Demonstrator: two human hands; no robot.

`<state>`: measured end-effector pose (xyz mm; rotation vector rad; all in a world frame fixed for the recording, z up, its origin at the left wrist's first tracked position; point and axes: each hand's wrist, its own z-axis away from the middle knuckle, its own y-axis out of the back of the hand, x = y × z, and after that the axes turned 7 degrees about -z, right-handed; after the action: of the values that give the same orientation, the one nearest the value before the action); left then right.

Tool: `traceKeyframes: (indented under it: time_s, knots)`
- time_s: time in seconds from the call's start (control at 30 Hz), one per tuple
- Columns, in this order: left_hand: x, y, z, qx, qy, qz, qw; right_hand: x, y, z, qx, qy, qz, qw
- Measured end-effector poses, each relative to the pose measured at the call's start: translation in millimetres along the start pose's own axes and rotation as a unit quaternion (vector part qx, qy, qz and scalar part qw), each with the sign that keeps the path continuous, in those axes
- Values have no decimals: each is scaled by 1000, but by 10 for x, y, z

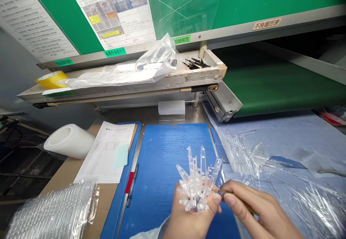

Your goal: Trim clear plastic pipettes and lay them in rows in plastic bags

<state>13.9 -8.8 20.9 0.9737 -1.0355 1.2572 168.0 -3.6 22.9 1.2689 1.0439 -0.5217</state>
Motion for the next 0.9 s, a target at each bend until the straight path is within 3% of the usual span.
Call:
traceKeyframes:
  time_s: [0.27, 0.37, 0.43, 0.47, 0.53, 0.6, 0.67, 0.7, 0.77, 0.8, 0.9]
  knots:
    - [-78, 8, 27, 18, 17, -54, 998, 119, -88, 1, 116, 28, 14, 993]
    - [-123, 4, 51, -29, 27, -55, 998, 258, 76, -33, 283, -56, -25, 957]
    - [-152, 0, 46, -41, 44, -35, 998, 328, 163, -47, 339, -113, -58, 932]
    - [-168, -4, 34, -40, 55, -20, 997, 340, 170, -46, 318, -128, -79, 936]
    - [-210, -23, -12, -48, 76, 15, 996, 314, 96, -30, 198, -139, -142, 960]
    - [-278, -57, -81, -76, 85, 38, 993, 267, -43, -25, 77, -140, -223, 962]
    - [-381, -95, -167, -77, 85, 47, 992, 289, -134, -80, 25, -140, -244, 959]
    - [-443, -110, -214, -63, 84, 47, 993, 351, -121, -140, 24, -153, -204, 967]
    - [-576, -118, -304, -17, 83, 43, 995, 590, 74, -312, 55, -218, -38, 974]
    - [-641, -110, -342, -4, 85, 44, 995, 754, 260, -407, 65, -287, 80, 952]
    - [-788, -46, -409, -13, 104, 41, 994, 1291, 1050, -605, 120, -394, 198, 890]
